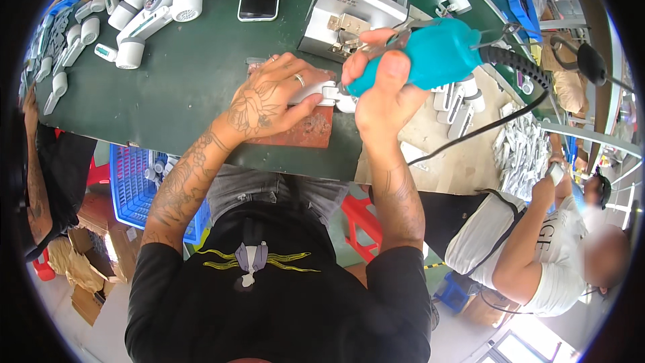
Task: Assembling small handheld portable fans at a factory workbench using a motorized screwdriver.
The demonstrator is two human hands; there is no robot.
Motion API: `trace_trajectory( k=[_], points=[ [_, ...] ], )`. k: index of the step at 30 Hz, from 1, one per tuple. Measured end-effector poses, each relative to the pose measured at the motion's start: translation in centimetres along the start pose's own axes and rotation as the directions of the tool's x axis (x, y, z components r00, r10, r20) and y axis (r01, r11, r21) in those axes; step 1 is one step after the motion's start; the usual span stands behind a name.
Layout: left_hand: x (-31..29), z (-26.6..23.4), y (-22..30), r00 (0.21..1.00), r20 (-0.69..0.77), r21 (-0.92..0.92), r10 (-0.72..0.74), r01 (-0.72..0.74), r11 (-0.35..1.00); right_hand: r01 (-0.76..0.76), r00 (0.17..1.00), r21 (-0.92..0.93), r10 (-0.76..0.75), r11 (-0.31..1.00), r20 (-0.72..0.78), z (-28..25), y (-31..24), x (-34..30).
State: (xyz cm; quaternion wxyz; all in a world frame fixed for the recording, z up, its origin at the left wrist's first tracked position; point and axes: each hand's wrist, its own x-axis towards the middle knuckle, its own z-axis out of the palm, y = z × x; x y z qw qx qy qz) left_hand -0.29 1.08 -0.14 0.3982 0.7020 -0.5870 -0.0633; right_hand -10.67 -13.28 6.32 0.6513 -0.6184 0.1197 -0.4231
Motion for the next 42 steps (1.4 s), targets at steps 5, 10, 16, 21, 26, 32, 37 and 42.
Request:
trace_trajectory(
  k=[5, 10, 16, 21, 26, 32, 37, 42],
  points=[
    [0.4, -0.2, -0.1, 1.0, -0.008, -0.021, -0.018, 0.017, 1.0, 0.007, 0.998, -0.03, -0.005, 1.0, 0.06, -0.6, 0.6, -0.9],
    [1.2, -0.3, 0.1, 1.0, 0.005, -0.025, 0.02, -0.02, 0.999, -0.002, 0.999, 0.015, 0.002, 1.0, 0.032, -1.4, 1.4, -1.1],
    [0.9, -0.5, 0.4, 0.996, -0.006, 0.093, 0.089, -0.088, 0.992, -0.059, 0.998, -0.014, 0.059, 0.998, 0.011, -1.0, 2.3, -2.3],
    [0.2, -1.6, 1.8, 0.997, 0.005, 0.175, 0.076, -0.076, 0.982, 0.019, 0.998, 0.032, -0.021, 0.999, 0.065, -0.9, 1.9, -3.2],
    [-0.4, -1.5, 1.6, 0.978, 0.01, 0.153, 0.207, -0.206, 0.967, -0.098, 0.991, 0.041, 0.101, 0.994, -0.087, -1.4, 0.6, -4.3],
    [-6.4, -7.5, 2.1, 0.995, 0.049, 0.355, 0.087, -0.099, 0.93, 0.082, 0.996, 0.308, -0.069, 0.948, -0.051, -2.4, -4.0, -5.9],
    [-14.3, -15.8, -6.3, 0.975, -0.173, 0.429, -0.139, 0.201, 0.881, 0.099, 0.987, 0.21, -0.069, 0.973, -0.147, -5.3, -4.0, -10.4],
    [-23.6, -24.3, -13.8, 0.867, -0.407, 0.588, -0.287, 0.489, 0.644, -0.052, 0.986, 0.176, 0.078, 0.983, -0.145, -5.3, -0.7, -11.8]
  ],
)
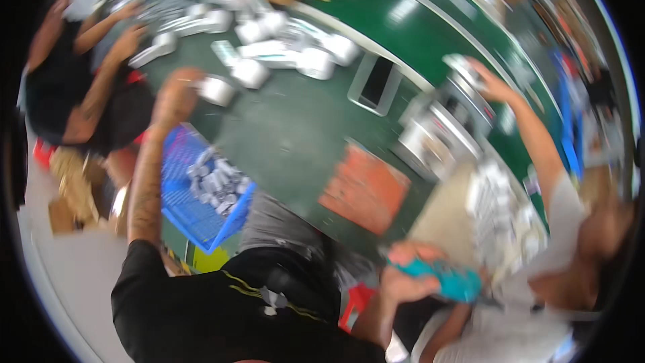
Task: Assembling small handheld portable fans at a factory workbench using a motorized screwdriver.
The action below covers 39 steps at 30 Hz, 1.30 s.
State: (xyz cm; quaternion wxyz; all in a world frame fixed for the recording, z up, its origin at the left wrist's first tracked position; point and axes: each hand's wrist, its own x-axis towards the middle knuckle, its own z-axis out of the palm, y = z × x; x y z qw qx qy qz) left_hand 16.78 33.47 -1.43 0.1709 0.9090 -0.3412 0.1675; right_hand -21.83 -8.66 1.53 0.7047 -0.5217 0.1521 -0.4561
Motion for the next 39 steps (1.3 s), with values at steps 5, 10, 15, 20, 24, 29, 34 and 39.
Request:
trace_trajectory(
  k=[5, 10, 15, 20, 24, 29, 34, 39],
  points=[
    [3.9, -3.3, 7.0, 0.949, -0.314, 0.128, -0.015, 0.058, 0.99, -0.013, 0.991, -0.162, 0.034, 0.987, 0.129, 2.7, 0.3, -0.1],
    [7.9, 1.6, 32.4, 0.982, 0.051, -0.775, 0.182, -0.076, 0.628, -0.034, 0.998, -0.151, 0.043, 0.988, 0.053, 2.2, -1.3, -1.2],
    [11.0, 13.7, 54.0, 0.934, 0.296, -0.914, 0.2, 0.216, 0.343, -0.112, 0.993, -0.138, 0.118, 0.984, 0.032, 0.4, -2.9, -2.1],
    [15.5, 22.4, 59.3, 0.96, 0.275, -0.739, 0.051, 0.177, 0.65, -0.115, 0.991, -0.202, 0.126, 0.973, 0.042, -1.4, -4.1, -4.4],
    [16.4, 23.6, 58.6, 0.911, 0.397, -0.697, 0.115, 0.217, 0.683, -0.113, 0.992, -0.18, 0.122, 0.977, 0.042, -2.0, -4.7, -5.3],
    [15.0, 18.4, 56.7, 0.886, 0.41, -0.771, 0.218, 0.209, 0.602, -0.119, 0.991, -0.197, 0.128, 0.973, 0.031, -3.1, -5.0, -4.6],
    [9.8, 11.0, 50.6, 0.963, 0.161, -0.843, 0.217, 0.02, 0.538, -0.092, 0.994, -0.222, 0.104, 0.971, 0.044, -2.6, -4.6, -3.1],
    [6.3, 7.1, 42.5, 0.942, 0.059, -0.824, 0.332, -0.141, 0.549, -0.056, 0.997, -0.245, 0.065, 0.968, 0.03, -1.2, -3.8, -2.1]
  ],
)
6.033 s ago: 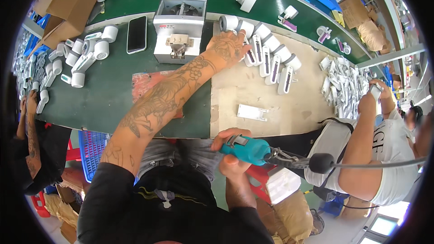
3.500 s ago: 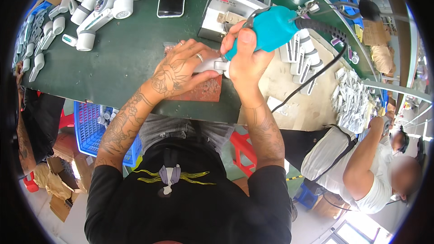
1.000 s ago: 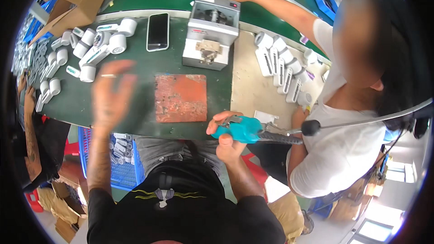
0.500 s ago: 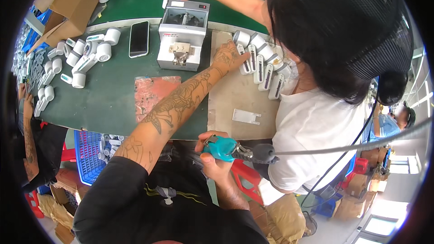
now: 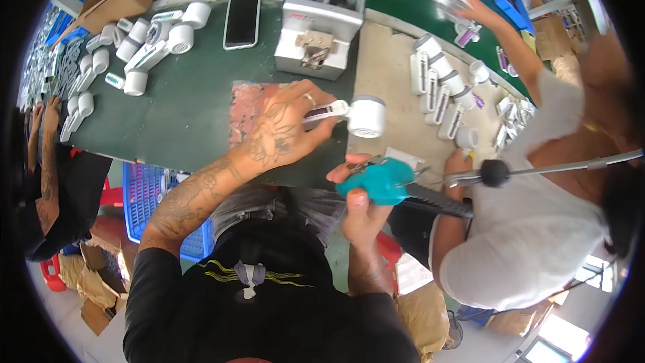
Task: Assembling small handheld portable fans at a factory workbench using a motorized screwdriver.
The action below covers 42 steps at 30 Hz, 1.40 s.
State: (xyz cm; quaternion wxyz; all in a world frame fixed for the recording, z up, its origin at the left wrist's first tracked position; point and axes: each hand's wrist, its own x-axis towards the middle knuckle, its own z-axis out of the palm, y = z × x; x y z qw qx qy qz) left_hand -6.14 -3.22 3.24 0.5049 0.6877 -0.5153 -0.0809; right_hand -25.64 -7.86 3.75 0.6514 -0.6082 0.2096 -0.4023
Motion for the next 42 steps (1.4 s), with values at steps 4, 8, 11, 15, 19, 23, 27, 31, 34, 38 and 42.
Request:
trace_trajectory(
  k=[4, 8, 11, 15, 19, 23, 27, 31, 34, 38, 42],
  points=[
    [-2.7, -2.8, -3.0, 0.998, -0.007, 0.096, 0.054, -0.053, 0.994, -0.04, 0.999, 0.026, 0.04, 0.999, 0.008, 1.7, -0.2, 1.9],
    [-1.8, -6.0, -4.2, 0.983, 0.179, 0.144, -0.032, 0.006, 0.99, 0.052, 0.996, 0.208, -0.064, 0.977, 0.054, 4.6, 0.1, 7.7],
    [-1.6, -5.6, -5.2, 0.98, 0.198, 0.228, -0.009, -0.038, 0.973, 0.215, 0.977, 0.116, -0.214, 0.97, -0.022, 7.9, 0.4, 13.3],
    [-2.3, -5.1, -6.0, 0.98, 0.194, 0.165, 0.037, -0.07, 0.984, 0.355, 0.934, -0.056, -0.353, 0.933, 0.048, 10.0, 2.0, 17.9],
    [-2.4, -5.1, -5.7, 0.98, 0.191, 0.2, 0.061, -0.099, 0.975, 0.332, 0.942, -0.058, -0.328, 0.941, 0.069, 10.4, 3.6, 19.0],
    [-2.1, -4.9, -5.8, 0.981, 0.184, 0.232, 0.063, -0.106, 0.967, 0.352, 0.931, 0.067, -0.357, 0.934, 0.075, 10.5, 4.2, 19.1],
    [-2.1, -4.8, -5.8, 0.984, 0.176, 0.251, 0.005, -0.049, 0.967, 0.328, 0.937, 0.056, -0.332, 0.943, 0.105, 10.6, 4.4, 19.0],
    [-2.0, -4.9, -5.9, 0.984, 0.175, 0.242, 0.031, -0.073, 0.968, 0.252, 0.959, -0.072, -0.239, 0.965, 0.15, 10.2, 3.5, 18.4],
    [-2.1, -4.7, -5.9, 0.988, 0.152, 0.258, -0.007, -0.033, 0.966, 0.152, 0.983, -0.054, -0.145, 0.987, 0.109, 9.7, 2.8, 16.2],
    [-2.3, -4.8, -5.9, 0.987, 0.159, 0.257, 0.005, -0.046, 0.965, 0.147, 0.983, 0.075, -0.154, 0.986, 0.103, 9.4, 2.2, 14.5],
    [-2.2, -4.8, -5.8, 0.986, 0.168, 0.238, 0.0, -0.04, 0.97, 0.157, 0.982, 0.0, -0.156, 0.988, 0.103, 9.1, 2.7, 14.2]
  ],
)
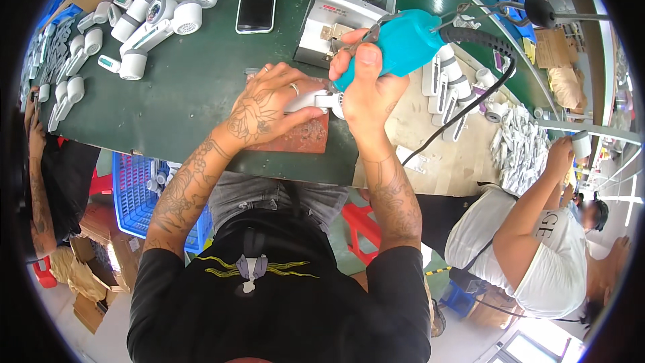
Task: Assembling small handheld portable fans at a factory workbench using a motorized screwdriver.
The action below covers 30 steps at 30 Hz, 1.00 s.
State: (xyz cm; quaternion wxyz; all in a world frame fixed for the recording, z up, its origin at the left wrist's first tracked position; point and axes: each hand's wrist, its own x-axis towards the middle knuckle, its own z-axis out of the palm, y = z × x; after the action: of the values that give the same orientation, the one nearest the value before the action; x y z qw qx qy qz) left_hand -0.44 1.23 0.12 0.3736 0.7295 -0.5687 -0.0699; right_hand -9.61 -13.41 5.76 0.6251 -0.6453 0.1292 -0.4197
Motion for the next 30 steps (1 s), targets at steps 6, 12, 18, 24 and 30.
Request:
trace_trajectory(
  k=[6, 12, 18, 24, 30],
  points=[
    [0.0, 0.1, 0.0, 1.0, -0.017, 0.022, 0.025, -0.025, 0.999, -0.01, 0.999, -0.024, 0.011, 1.0, 0.035, -0.1, 1.5, -0.5],
    [0.3, -0.5, 0.0, 0.998, 0.062, 0.038, 0.032, -0.034, 0.999, 0.013, 0.998, 0.043, -0.016, 0.999, 0.064, -0.3, 2.4, -0.4],
    [0.0, 0.1, -0.2, 0.999, -0.024, 0.068, 0.048, -0.046, 0.997, -0.042, 0.999, 0.024, 0.041, 0.999, 0.013, 0.0, 1.3, -0.2],
    [0.0, -0.2, 0.1, 0.999, 0.004, 0.083, 0.05, -0.05, 0.995, 0.166, 0.984, 0.013, -0.165, 0.986, -0.061, 1.2, 0.7, 4.2],
    [-0.2, -0.1, 0.2, 0.997, -0.021, 0.009, 0.077, -0.076, 0.997, 0.231, 0.973, 0.009, -0.231, 0.973, -0.011, 1.2, 2.8, 4.7]
  ],
)
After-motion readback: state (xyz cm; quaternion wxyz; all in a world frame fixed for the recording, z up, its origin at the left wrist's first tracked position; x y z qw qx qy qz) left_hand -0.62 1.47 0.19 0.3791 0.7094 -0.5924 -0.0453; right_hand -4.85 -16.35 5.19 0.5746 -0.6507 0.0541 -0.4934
